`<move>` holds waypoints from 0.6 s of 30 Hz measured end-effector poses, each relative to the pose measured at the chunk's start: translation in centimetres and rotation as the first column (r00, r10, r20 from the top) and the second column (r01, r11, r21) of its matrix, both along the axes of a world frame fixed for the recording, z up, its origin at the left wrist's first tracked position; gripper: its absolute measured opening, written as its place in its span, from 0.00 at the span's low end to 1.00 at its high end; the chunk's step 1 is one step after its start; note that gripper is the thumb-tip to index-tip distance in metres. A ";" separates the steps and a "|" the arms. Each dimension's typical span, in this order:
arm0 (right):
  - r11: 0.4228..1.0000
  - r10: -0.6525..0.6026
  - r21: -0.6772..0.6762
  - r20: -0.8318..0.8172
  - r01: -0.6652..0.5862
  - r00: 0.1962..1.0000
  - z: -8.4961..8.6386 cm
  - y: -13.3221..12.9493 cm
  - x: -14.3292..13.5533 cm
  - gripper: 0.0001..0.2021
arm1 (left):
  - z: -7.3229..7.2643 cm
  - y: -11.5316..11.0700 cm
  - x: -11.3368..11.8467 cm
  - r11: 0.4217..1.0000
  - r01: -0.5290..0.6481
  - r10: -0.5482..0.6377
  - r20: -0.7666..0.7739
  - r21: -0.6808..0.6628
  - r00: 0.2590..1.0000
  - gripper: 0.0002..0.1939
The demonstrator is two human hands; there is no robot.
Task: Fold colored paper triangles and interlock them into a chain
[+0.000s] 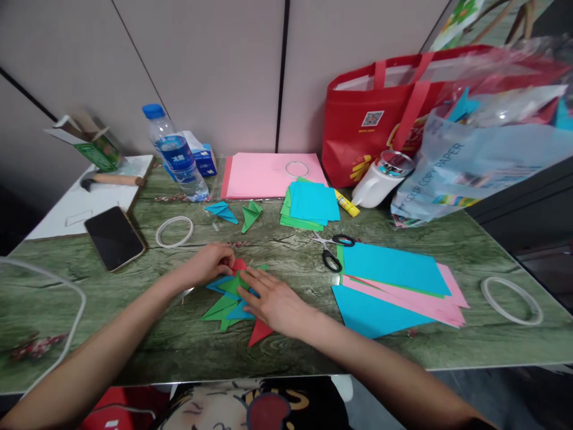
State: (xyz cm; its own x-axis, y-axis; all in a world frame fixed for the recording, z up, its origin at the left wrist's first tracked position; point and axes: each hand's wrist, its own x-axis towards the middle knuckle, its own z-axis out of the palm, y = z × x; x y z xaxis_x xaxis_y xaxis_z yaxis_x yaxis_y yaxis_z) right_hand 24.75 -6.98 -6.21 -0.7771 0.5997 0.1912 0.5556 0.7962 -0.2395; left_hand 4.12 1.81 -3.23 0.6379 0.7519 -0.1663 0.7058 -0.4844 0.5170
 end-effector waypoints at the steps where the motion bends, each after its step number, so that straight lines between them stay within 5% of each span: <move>1: 1.000 0.000 -0.006 -0.006 0.000 1.000 0.0 0.0 0.0 0.18 | 0.1 0.0 0.0 1.000 0.010 -0.010 0.011 0.003 1.000 0.05; 9: 0.999 -0.025 -0.024 -0.005 0.024 1.000 -0.3 0.0 0.0 0.18 | -0.8 -1.1 -2.2 0.984 0.127 -0.153 0.222 0.125 0.963 0.09; 18: 0.992 -0.104 -0.079 -0.016 0.102 0.994 1.2 0.6 -0.9 0.13 | -1.5 -3.5 -4.0 0.960 0.161 -0.219 0.253 0.230 0.943 0.10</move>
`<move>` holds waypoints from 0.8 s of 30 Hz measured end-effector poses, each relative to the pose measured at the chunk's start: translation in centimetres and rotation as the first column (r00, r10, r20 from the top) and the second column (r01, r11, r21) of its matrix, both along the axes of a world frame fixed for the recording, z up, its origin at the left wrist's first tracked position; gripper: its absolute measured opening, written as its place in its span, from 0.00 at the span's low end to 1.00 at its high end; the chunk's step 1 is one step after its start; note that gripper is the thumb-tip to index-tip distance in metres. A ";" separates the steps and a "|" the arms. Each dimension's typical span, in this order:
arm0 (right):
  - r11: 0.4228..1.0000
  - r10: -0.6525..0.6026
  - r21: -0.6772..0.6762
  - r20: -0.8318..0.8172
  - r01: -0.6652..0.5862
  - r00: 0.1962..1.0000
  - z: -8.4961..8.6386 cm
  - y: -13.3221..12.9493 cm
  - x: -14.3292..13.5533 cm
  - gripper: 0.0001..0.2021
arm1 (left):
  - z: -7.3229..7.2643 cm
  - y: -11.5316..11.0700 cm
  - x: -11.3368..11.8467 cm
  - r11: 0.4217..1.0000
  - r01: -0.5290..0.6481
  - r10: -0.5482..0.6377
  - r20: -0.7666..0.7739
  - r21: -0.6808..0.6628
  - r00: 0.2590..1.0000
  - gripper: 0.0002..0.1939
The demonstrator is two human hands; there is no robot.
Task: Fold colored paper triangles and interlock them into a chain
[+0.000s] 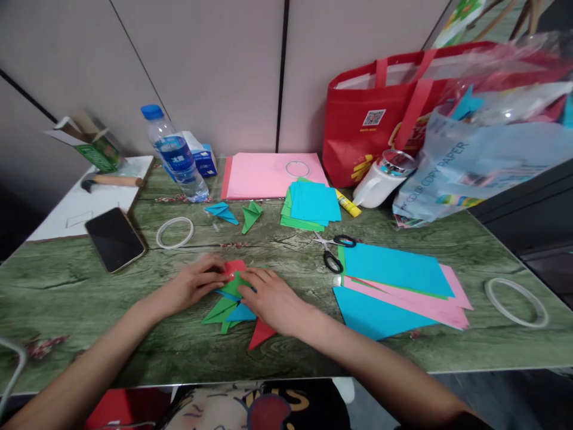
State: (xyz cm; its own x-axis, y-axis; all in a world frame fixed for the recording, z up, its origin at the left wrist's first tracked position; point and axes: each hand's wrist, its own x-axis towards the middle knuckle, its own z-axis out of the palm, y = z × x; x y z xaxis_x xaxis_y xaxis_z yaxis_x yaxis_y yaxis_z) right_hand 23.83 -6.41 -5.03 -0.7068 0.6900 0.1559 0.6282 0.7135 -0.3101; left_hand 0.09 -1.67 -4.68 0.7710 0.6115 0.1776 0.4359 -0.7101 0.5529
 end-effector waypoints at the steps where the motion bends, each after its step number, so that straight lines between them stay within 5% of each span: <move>1: 1.000 -0.016 -0.004 -0.006 0.016 1.000 0.3 0.3 -0.2 0.12 | 0.0 -0.2 0.0 1.000 0.001 -0.001 -0.002 0.011 1.000 0.10; 9: 0.987 -0.021 -0.160 -0.060 0.011 0.998 2.0 3.6 -1.5 0.08 | -0.2 -0.5 0.3 0.998 -0.043 0.042 0.028 0.037 0.999 0.09; 14: 0.898 -0.125 -0.405 0.132 0.169 0.983 3.4 6.0 -1.7 0.08 | -0.8 -0.5 0.5 0.995 -0.060 0.057 0.037 0.078 0.998 0.10; 24: 0.778 -0.078 -0.573 0.320 0.258 0.944 4.5 8.0 -2.8 0.08 | -0.7 -0.5 0.5 0.997 -0.052 0.047 0.087 0.055 0.995 0.10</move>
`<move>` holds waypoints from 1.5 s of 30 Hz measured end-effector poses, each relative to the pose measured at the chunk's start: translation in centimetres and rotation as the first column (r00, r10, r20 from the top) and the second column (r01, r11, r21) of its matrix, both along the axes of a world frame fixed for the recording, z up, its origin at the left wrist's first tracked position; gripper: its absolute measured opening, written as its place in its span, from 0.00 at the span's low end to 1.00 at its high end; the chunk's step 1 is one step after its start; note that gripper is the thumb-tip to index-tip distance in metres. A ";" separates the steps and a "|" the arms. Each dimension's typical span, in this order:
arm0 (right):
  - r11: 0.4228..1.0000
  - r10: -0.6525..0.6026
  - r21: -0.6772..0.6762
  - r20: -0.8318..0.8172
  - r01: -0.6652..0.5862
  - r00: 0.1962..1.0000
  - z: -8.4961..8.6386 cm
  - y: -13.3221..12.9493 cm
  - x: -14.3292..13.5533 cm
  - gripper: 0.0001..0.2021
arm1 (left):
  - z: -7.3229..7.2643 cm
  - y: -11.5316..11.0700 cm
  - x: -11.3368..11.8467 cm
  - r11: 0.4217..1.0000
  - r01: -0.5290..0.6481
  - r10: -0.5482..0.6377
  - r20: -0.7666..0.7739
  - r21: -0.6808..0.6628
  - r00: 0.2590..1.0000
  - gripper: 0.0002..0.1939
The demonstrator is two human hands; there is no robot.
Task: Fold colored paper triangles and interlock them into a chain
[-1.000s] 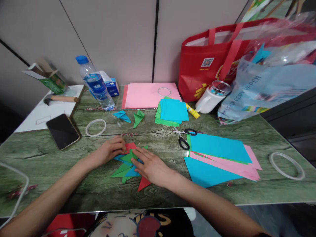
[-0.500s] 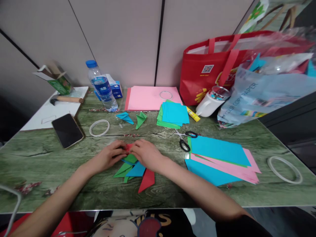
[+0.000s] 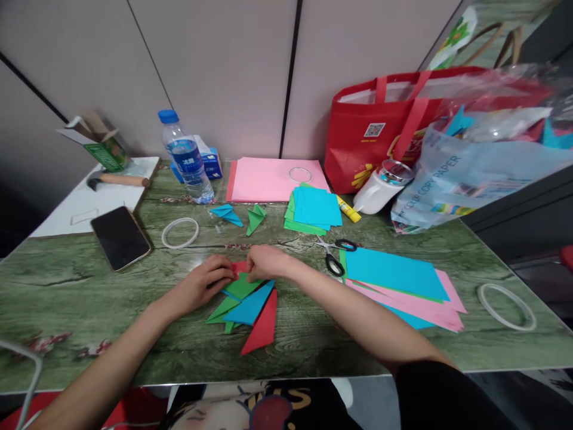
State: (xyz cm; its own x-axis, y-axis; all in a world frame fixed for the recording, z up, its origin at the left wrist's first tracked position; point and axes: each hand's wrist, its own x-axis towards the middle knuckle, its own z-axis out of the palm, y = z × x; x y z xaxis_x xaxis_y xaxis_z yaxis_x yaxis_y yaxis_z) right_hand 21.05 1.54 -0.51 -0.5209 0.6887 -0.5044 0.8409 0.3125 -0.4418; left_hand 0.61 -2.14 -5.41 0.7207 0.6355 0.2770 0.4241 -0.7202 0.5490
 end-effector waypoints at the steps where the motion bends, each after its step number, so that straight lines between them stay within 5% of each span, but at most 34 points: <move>1: 1.000 -0.007 0.012 0.016 0.007 1.000 0.0 0.0 -0.1 0.08 | 0.0 0.0 0.0 1.000 0.005 -0.005 -0.006 -0.001 1.000 0.10; 15: 0.998 -0.049 -0.049 -0.087 0.045 0.995 -0.6 0.0 1.4 0.08 | -0.7 0.5 -0.2 1.000 -0.004 0.004 0.008 0.021 1.000 0.08; 19: 0.997 -0.038 -0.069 -0.147 0.029 0.988 -0.8 0.5 3.5 0.08 | -0.5 0.3 0.1 0.995 -0.096 0.098 0.070 -0.032 0.993 0.06; 22: 0.998 -0.050 -0.048 -0.156 0.043 0.987 -0.9 0.5 4.7 0.09 | 0.0 0.9 -0.8 0.962 -0.268 0.263 0.094 0.045 0.960 0.06; 24: 0.996 -0.086 0.023 -0.152 0.090 0.985 -0.7 0.3 5.5 0.08 | 0.6 1.8 -2.4 0.861 -0.475 0.465 0.100 0.181 0.880 0.08; 26: 0.968 -0.169 0.173 -0.097 0.183 0.981 -0.5 -0.2 6.4 0.07 | 1.2 2.9 -4.7 0.773 -0.563 0.583 0.021 0.292 0.812 0.13; 29: 0.853 -0.348 0.454 0.123 0.259 0.929 -0.3 -1.2 8.8 0.09 | 1.5 4.3 -8.1 0.780 -0.518 0.600 -0.183 0.351 0.779 0.22; 31: 0.807 -0.447 0.536 0.279 0.249 0.850 -0.4 -1.8 10.6 0.11 | 1.4 4.9 -9.5 0.841 -0.453 0.530 -0.282 0.297 0.799 0.23; 35: 0.832 -0.459 0.492 0.351 0.257 0.816 -1.3 -3.0 13.1 0.13 | 1.4 5.1 -8.7 0.873 -0.452 0.487 -0.273 0.182 0.830 0.19; 39: 0.818 -0.480 0.493 0.301 0.296 0.824 -2.4 -3.5 13.4 0.12 | 3.3 3.6 -4.2 0.850 -0.516 0.525 0.099 -0.105 0.845 0.23; 42: 0.790 -0.505 0.524 0.266 0.317 0.821 -2.7 -3.6 13.3 0.14 | 5.1 1.9 -0.7 0.854 -0.344 0.480 0.337 -0.390 0.810 0.25; 45: 0.772 -0.505 0.548 0.220 0.322 0.835 -2.9 -3.6 13.7 0.18 | 6.2 0.6 1.5 0.854 -0.184 0.426 0.452 -0.487 0.784 0.25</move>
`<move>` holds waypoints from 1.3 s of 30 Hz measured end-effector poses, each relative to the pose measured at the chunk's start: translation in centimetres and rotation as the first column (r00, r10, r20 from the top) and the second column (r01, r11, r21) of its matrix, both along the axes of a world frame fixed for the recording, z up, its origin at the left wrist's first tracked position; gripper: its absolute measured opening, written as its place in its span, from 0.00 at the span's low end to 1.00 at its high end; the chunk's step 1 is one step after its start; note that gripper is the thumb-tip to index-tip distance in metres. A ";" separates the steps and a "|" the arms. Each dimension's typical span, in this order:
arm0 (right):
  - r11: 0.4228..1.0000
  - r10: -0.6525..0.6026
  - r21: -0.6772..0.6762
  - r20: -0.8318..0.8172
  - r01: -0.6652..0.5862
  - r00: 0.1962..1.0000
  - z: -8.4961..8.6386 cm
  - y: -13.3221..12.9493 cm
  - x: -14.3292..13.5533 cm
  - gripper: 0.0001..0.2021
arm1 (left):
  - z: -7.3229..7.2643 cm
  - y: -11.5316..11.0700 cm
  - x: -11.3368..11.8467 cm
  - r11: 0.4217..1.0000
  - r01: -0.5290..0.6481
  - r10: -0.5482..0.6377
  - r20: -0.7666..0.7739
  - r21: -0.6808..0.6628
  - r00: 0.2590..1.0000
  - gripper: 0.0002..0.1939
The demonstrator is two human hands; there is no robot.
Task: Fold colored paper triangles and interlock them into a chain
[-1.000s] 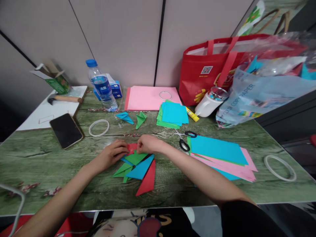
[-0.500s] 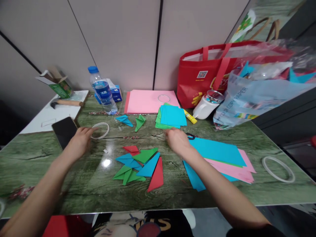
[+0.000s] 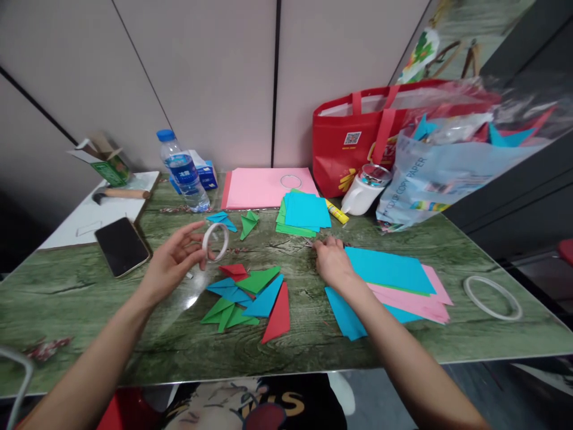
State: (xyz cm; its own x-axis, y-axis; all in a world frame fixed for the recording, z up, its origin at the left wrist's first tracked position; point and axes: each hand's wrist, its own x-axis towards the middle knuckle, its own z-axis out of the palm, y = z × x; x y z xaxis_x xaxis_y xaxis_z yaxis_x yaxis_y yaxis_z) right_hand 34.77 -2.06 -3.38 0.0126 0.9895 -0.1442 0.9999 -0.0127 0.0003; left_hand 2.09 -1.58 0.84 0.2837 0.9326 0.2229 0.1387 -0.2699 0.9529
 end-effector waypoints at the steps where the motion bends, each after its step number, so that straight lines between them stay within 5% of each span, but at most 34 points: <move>1: 1.000 0.003 0.006 -0.019 -0.003 1.000 0.0 0.0 0.2 0.20 | 0.1 -0.3 0.4 0.999 0.034 -0.034 0.035 -0.004 0.999 0.26; 8: 0.998 0.044 -0.037 0.064 -0.041 0.997 -0.3 0.4 1.5 0.19 | -0.2 -0.7 0.7 0.995 0.030 -0.027 0.034 -0.094 0.999 0.29; 16: 0.992 -0.065 -0.094 0.180 0.083 0.982 -0.1 0.8 1.1 0.17 | 0.8 1.1 -3.1 0.979 -0.204 0.204 0.004 0.008 0.979 0.24; 22: 0.995 -0.077 -0.053 0.205 0.090 0.976 0.5 0.4 1.2 0.15 | -0.6 0.8 -3.5 0.983 -0.170 0.174 0.053 -0.069 0.983 0.20; 27: 0.998 -0.051 0.034 -0.039 0.053 0.998 -0.1 0.5 2.9 0.18 | -1.7 0.5 -3.4 0.968 -0.208 0.224 0.111 -0.141 0.968 0.19; 29: 0.989 0.019 0.149 -0.279 0.024 0.960 0.0 0.5 3.1 0.20 | -1.7 0.3 -2.9 0.967 -0.214 0.231 0.127 -0.137 0.965 0.17; 32: 0.951 0.248 0.300 -0.586 -0.078 0.771 1.5 -0.3 1.6 0.21 | -1.4 0.0 -1.5 0.978 -0.173 0.191 0.169 -0.118 0.967 0.15; 35: 0.896 0.439 0.349 -0.600 -0.276 0.669 3.9 -1.7 -1.6 0.26 | -1.2 -0.2 0.0 0.990 -0.078 0.105 0.244 -0.118 0.964 0.16; 39: 0.832 0.553 0.352 -0.454 -0.430 0.699 5.9 -2.9 -5.4 0.24 | -0.8 -0.6 1.5 0.991 0.021 0.013 0.247 -0.134 0.969 0.15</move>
State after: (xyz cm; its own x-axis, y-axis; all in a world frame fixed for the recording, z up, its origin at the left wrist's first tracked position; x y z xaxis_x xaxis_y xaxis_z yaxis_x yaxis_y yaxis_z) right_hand 29.35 -4.92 2.54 -0.4988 0.8373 0.2241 0.7041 0.5422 -0.4585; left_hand 3.55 -2.14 -0.01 0.2393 0.9579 0.1589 -0.1065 -0.1367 0.9849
